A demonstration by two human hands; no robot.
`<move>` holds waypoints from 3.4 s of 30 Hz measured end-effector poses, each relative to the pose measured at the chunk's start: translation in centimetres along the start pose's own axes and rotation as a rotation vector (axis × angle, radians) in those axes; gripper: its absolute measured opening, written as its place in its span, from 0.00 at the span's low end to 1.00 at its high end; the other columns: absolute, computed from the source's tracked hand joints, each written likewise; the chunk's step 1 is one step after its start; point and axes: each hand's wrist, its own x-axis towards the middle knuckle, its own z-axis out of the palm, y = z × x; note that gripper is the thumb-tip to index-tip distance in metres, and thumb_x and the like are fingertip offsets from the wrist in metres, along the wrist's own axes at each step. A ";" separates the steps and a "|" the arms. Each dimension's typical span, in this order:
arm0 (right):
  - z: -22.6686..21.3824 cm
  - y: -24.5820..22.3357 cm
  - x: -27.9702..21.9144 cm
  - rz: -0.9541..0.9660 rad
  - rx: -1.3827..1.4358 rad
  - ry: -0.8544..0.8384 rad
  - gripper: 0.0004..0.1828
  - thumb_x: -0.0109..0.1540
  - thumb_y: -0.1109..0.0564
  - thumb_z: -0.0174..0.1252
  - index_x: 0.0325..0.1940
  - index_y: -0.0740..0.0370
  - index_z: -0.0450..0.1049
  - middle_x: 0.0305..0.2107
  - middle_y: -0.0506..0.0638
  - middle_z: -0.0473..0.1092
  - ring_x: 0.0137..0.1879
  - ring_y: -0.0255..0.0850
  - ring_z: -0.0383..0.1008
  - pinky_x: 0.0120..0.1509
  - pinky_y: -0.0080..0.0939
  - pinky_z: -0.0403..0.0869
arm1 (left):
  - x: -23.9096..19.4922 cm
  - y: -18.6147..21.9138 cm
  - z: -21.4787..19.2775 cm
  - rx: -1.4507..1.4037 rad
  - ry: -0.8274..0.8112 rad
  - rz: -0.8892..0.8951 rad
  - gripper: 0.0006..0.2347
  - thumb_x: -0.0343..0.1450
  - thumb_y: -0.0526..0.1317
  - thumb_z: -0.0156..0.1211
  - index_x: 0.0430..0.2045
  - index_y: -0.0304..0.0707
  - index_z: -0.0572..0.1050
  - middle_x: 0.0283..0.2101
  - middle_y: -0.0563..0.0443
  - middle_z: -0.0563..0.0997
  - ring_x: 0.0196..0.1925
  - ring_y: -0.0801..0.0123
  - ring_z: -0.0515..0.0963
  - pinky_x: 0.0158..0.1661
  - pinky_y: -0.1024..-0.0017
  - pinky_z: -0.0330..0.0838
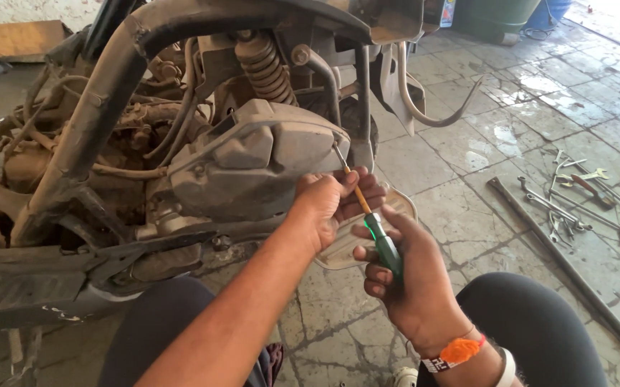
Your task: The person drains fluid from a scooter engine into a metal bucket placed underneath, wipes parts with a cloth, then uses a screwdriver to unscrew fasteners from the engine side cover and works at the cover with both hands.
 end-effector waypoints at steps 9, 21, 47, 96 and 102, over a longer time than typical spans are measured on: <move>1.4 0.0 -0.5 -0.245 -0.116 0.196 0.15 0.57 0.59 0.64 0.46 0.60 0.71 0.25 0.47 0.72 0.22 0.30 0.61 0.27 0.34 0.63 | -0.8 0.4 0.6 0.246 0.117 -0.030 0.09 0.71 0.31 0.69 0.37 0.24 0.75 0.36 0.36 0.82 0.37 0.52 0.83 0.42 0.58 0.83; 1.2 0.0 -0.5 -0.196 -0.128 0.173 0.13 0.62 0.61 0.61 0.50 0.59 0.71 0.29 0.53 0.76 0.22 0.32 0.62 0.26 0.33 0.62 | -3.2 2.2 2.4 0.176 0.069 -0.020 0.11 0.73 0.33 0.58 0.45 0.22 0.70 0.39 0.33 0.83 0.35 0.52 0.86 0.35 0.60 0.86; 1.3 -0.4 -0.4 -0.036 -0.103 0.122 0.18 0.59 0.49 0.61 0.42 0.69 0.78 0.23 0.52 0.74 0.18 0.33 0.61 0.18 0.31 0.57 | 1.4 -0.3 -0.2 -0.209 0.015 0.019 0.10 0.68 0.31 0.53 0.42 0.28 0.68 0.44 0.31 0.82 0.44 0.45 0.86 0.47 0.51 0.85; -1.2 0.2 -6.3 -0.294 -0.268 0.192 0.14 0.57 0.62 0.62 0.46 0.68 0.75 0.21 0.51 0.70 0.17 0.33 0.59 0.18 0.32 0.53 | -10.3 -1.8 -9.5 2.058 -0.212 -0.242 0.19 0.77 0.55 0.48 0.47 0.37 0.74 0.53 0.38 0.75 0.57 0.51 0.75 0.55 0.49 0.68; 2.7 3.0 -7.8 -0.203 -0.282 0.021 0.16 0.59 0.58 0.62 0.48 0.69 0.75 0.19 0.52 0.69 0.16 0.34 0.58 0.18 0.34 0.53 | -12.1 5.3 -7.3 1.151 0.160 -0.030 0.16 0.76 0.48 0.46 0.41 0.34 0.77 0.37 0.46 0.86 0.27 0.67 0.84 0.33 0.68 0.79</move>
